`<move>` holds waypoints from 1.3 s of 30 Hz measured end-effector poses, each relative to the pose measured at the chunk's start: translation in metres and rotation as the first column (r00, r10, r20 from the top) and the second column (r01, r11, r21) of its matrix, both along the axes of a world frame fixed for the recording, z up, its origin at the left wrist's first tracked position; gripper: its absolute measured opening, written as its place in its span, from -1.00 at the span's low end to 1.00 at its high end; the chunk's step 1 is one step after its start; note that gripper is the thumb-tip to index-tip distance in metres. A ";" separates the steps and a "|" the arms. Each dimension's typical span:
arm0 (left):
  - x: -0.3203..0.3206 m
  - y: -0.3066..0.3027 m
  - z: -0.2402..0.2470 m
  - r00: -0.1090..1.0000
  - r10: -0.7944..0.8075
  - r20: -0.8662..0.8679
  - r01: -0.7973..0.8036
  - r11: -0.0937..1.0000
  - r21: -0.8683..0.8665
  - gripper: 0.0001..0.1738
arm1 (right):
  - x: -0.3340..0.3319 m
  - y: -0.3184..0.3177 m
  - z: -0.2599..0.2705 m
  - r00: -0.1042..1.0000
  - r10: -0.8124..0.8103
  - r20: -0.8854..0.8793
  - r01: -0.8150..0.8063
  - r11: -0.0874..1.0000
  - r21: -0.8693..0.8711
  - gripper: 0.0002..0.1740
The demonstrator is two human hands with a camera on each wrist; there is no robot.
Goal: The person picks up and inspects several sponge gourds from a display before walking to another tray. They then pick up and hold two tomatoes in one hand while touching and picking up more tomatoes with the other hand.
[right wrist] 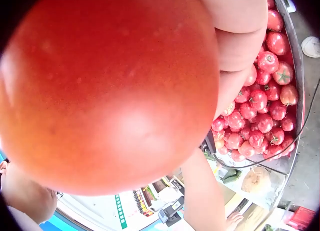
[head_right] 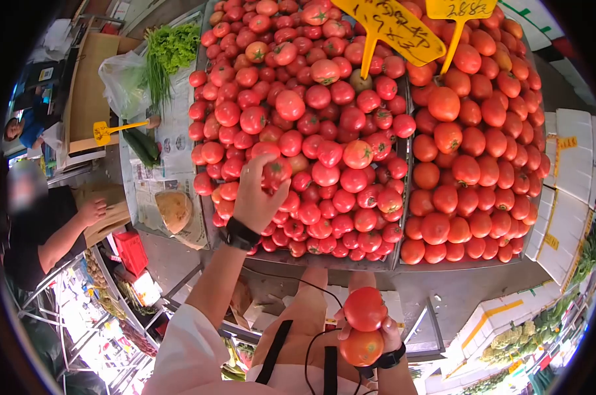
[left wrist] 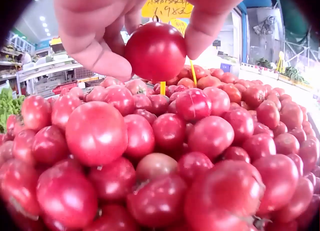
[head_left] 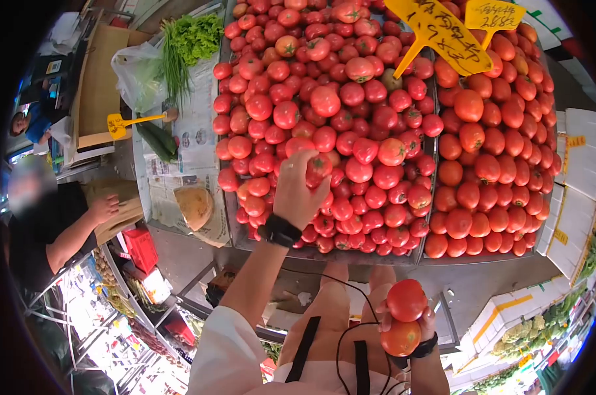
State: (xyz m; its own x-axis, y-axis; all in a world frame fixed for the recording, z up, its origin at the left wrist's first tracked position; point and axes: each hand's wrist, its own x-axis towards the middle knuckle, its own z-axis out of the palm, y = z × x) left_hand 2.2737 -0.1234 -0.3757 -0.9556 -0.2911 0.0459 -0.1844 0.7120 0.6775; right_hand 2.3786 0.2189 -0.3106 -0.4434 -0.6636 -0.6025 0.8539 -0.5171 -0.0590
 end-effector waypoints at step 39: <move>-0.052 0.061 -0.037 0.964 -0.113 0.240 0.132 0.989 -0.065 -0.24 | -0.006 0.044 -0.003 0.994 -0.105 0.015 0.104 0.993 0.053 -0.01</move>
State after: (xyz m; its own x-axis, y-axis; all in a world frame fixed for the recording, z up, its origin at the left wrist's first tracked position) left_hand 2.2216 -0.0627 -0.4127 -0.9703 -0.1757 -0.1662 -0.2397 0.7888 0.5659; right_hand 2.3728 0.2631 -0.3132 -0.4978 -0.5814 -0.6436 0.7964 -0.6003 -0.0736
